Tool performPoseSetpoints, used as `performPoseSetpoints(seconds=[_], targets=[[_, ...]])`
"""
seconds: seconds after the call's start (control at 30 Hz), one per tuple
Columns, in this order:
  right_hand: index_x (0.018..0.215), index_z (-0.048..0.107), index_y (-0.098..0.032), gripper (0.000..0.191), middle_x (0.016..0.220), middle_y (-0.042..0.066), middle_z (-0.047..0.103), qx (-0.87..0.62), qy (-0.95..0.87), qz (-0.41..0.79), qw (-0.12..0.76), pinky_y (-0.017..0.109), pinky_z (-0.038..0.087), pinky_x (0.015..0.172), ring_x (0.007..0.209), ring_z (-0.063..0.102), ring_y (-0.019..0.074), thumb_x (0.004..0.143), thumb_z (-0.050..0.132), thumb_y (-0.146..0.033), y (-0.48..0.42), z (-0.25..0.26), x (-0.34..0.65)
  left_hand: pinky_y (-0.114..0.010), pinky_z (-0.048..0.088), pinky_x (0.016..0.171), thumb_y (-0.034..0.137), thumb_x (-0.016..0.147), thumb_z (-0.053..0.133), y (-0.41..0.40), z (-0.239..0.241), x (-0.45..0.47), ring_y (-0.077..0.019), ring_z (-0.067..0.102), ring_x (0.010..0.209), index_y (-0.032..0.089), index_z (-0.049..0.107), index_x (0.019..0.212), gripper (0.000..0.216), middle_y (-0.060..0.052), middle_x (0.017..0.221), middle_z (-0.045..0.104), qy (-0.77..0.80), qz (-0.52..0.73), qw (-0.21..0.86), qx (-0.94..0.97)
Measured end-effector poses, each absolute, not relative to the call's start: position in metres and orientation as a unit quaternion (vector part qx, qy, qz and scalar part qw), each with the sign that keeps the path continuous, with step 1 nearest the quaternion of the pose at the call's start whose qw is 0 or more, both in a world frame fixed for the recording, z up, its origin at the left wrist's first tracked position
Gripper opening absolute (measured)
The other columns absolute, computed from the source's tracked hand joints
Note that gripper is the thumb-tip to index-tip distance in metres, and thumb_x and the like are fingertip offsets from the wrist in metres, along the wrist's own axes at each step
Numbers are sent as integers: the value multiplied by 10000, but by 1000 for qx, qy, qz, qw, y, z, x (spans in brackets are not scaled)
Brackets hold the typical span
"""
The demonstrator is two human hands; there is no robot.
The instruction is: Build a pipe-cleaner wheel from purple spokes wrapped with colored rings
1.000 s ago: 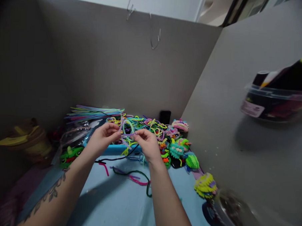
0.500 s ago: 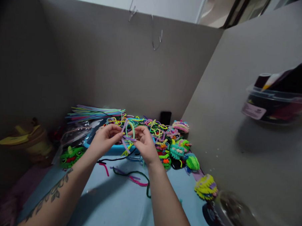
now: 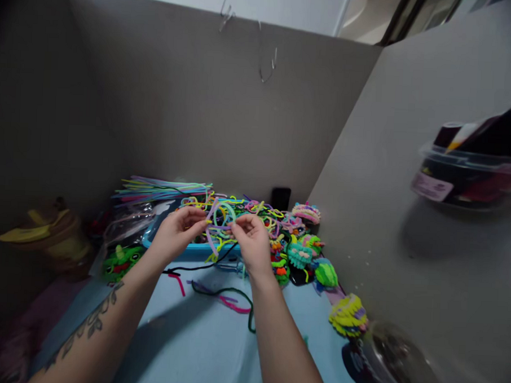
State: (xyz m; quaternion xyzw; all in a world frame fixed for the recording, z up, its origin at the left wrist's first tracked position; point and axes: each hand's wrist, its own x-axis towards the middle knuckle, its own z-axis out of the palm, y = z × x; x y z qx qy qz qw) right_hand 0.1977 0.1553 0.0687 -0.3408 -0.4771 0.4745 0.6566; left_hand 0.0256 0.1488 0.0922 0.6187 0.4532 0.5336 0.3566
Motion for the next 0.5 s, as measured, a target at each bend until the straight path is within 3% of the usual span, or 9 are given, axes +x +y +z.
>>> performPoseSetpoints(seconds=[0.1, 0.23, 0.4, 0.5], targets=[[774, 556, -201, 270, 632, -47, 646, -323, -405, 493, 699, 188, 487, 501, 551, 619, 100, 596, 759, -204, 160, 69, 203, -268, 512, 650, 261, 732, 631, 148, 94, 25, -184, 635, 849, 160, 583, 989, 281, -89, 1006, 657, 451, 547, 353, 610], [777, 554, -207, 336, 641, -57, 655, -283, -339, 553, 706, 154, 488, 494, 537, 614, 75, 533, 778, -153, 163, 73, 215, -220, 465, 531, 272, 764, 598, 149, 89, 26, -147, 605, 733, 170, 558, 1069, 323, -66, 964, 627, 467, 568, 335, 590], [777, 547, -216, 345, 634, -72, 647, -257, -330, 573, 705, 143, 498, 494, 532, 610, 61, 534, 783, -149, 163, 76, 223, -237, 490, 681, 281, 762, 632, 147, 88, 31, -158, 600, 870, 183, 561, 1075, 336, -62, 998, 621, 388, 607, 388, 575], [775, 542, -216, 349, 642, -71, 652, -256, -345, 573, 698, 142, 507, 508, 534, 614, 58, 539, 793, -162, 162, 76, 224, -234, 483, 696, 326, 770, 638, 141, 94, 31, -137, 602, 815, 191, 585, 1070, 334, -45, 942, 641, 367, 640, 404, 541]])
